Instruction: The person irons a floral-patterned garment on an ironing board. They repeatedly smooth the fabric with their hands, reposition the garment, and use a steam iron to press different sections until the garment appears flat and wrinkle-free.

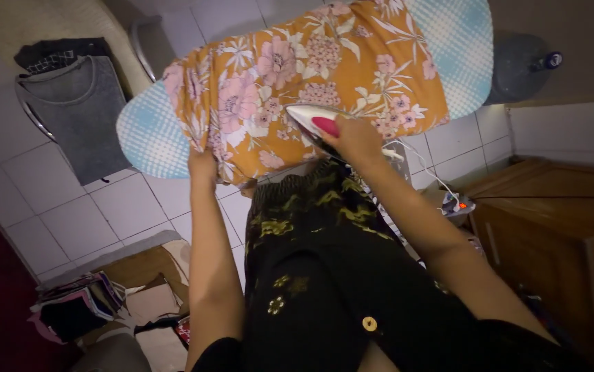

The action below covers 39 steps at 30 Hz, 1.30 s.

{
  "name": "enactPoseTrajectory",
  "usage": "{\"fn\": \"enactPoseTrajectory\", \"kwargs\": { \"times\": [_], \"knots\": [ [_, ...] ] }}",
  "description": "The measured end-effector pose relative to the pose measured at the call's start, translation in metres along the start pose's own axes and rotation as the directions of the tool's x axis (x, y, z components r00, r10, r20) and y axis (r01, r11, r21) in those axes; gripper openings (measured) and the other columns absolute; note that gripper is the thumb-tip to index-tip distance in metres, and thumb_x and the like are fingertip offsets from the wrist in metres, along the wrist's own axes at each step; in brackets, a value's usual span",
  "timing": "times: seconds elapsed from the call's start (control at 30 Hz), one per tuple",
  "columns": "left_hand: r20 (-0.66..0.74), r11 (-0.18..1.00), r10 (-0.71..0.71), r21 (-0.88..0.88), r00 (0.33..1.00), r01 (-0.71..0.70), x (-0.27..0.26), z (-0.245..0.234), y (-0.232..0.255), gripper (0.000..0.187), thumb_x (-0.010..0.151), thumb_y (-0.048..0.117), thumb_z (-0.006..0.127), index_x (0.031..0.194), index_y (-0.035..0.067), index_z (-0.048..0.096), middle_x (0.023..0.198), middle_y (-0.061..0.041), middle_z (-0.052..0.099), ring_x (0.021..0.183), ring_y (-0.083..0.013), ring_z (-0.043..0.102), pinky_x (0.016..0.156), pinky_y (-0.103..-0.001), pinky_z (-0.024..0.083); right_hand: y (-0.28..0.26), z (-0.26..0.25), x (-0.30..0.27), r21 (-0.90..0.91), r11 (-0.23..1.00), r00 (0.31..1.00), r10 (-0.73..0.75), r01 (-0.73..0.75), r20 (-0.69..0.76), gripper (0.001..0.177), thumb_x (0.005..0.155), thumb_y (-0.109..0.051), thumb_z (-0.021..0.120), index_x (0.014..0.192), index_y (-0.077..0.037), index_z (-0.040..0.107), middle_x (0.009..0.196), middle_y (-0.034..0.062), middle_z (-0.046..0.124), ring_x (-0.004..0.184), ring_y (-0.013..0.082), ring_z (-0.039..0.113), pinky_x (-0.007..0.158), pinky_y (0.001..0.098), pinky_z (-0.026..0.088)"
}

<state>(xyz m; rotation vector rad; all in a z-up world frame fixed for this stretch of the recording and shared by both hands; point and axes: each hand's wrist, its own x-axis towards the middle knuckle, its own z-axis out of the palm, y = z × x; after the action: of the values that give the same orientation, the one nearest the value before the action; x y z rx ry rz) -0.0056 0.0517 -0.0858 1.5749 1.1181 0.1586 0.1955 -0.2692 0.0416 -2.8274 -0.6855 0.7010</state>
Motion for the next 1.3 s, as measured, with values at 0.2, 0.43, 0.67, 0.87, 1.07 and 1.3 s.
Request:
{"fn": "enactPoseTrajectory", "kwargs": {
  "times": [0.2,0.43,0.67,0.87,1.07,1.3],
  "knots": [
    [-0.053,0.997,0.004,0.077,0.999,0.000,-0.002,0.003,-0.013,0.041,0.099,0.017,0.058,0.137,0.004,0.060,0.121,-0.015,0.072,0.106,-0.0257,0.068,0.093,-0.037,0.051,0.018,-0.027,0.117,0.201,0.954,0.893,0.282,-0.222,-0.352,0.044,0.097,-0.053,0.061,0.116,-0.015,0.071,0.090,0.0210,0.072,0.084,0.0408,0.069,0.069,0.0556,0.050],
    [0.056,0.999,-0.037,-0.032,0.998,0.039,0.042,-0.016,0.042,0.055,0.087,0.036,0.080,0.125,-0.001,0.067,0.113,-0.013,0.075,0.100,-0.0201,0.070,0.088,-0.034,0.054,-0.030,-0.017,0.137,0.396,0.865,0.866,0.427,-0.308,-0.261,0.061,0.094,-0.065,0.061,0.098,-0.005,0.073,0.093,0.0207,0.073,0.088,0.0378,0.071,0.074,0.0511,0.053],
    [-0.006,0.967,-0.014,-0.256,1.000,0.012,0.146,0.011,0.069,0.050,0.089,0.034,0.077,0.120,-0.004,0.069,0.109,-0.012,0.076,0.096,-0.0193,0.070,0.085,-0.032,0.055,-0.164,0.022,0.007,0.075,0.996,0.999,-0.052,0.052,0.003,0.047,0.098,-0.056,0.063,0.104,-0.010,0.071,0.097,0.0198,0.073,0.092,0.0385,0.071,0.083,0.0504,0.054],
    [-0.443,0.982,0.070,-0.125,0.894,-0.139,0.163,-0.031,0.029,0.046,0.090,0.030,0.074,0.122,-0.001,0.061,0.105,-0.015,0.074,0.091,-0.0231,0.070,0.082,-0.033,0.055,-0.119,0.001,0.096,0.187,0.950,0.928,0.290,-0.250,-0.232,0.040,0.096,-0.046,0.061,0.112,-0.011,0.071,0.094,0.0204,0.071,0.087,0.0400,0.070,0.072,0.0533,0.053],
    [0.002,0.993,0.094,0.072,0.996,-0.094,0.127,-0.090,0.027,0.041,0.092,0.024,0.073,0.122,-0.001,0.061,0.107,-0.014,0.071,0.095,-0.0238,0.067,0.083,-0.034,0.054,-0.156,0.018,0.112,0.197,0.955,0.952,0.255,-0.221,-0.168,0.046,0.097,-0.052,0.063,0.111,-0.009,0.070,0.098,0.0187,0.073,0.091,0.0392,0.070,0.079,0.0520,0.054],
    [-0.006,0.976,0.076,-0.203,0.997,-0.076,0.070,-0.120,0.012,0.031,0.093,0.016,0.066,0.120,0.002,0.063,0.108,-0.009,0.072,0.096,-0.0179,0.067,0.085,-0.033,0.054,-0.195,0.043,0.043,0.130,0.991,0.994,0.051,-0.037,-0.102,0.042,0.093,-0.047,0.068,0.115,-0.012,0.070,0.094,0.0181,0.073,0.088,0.0402,0.070,0.076,0.0527,0.053]
  ]
}}
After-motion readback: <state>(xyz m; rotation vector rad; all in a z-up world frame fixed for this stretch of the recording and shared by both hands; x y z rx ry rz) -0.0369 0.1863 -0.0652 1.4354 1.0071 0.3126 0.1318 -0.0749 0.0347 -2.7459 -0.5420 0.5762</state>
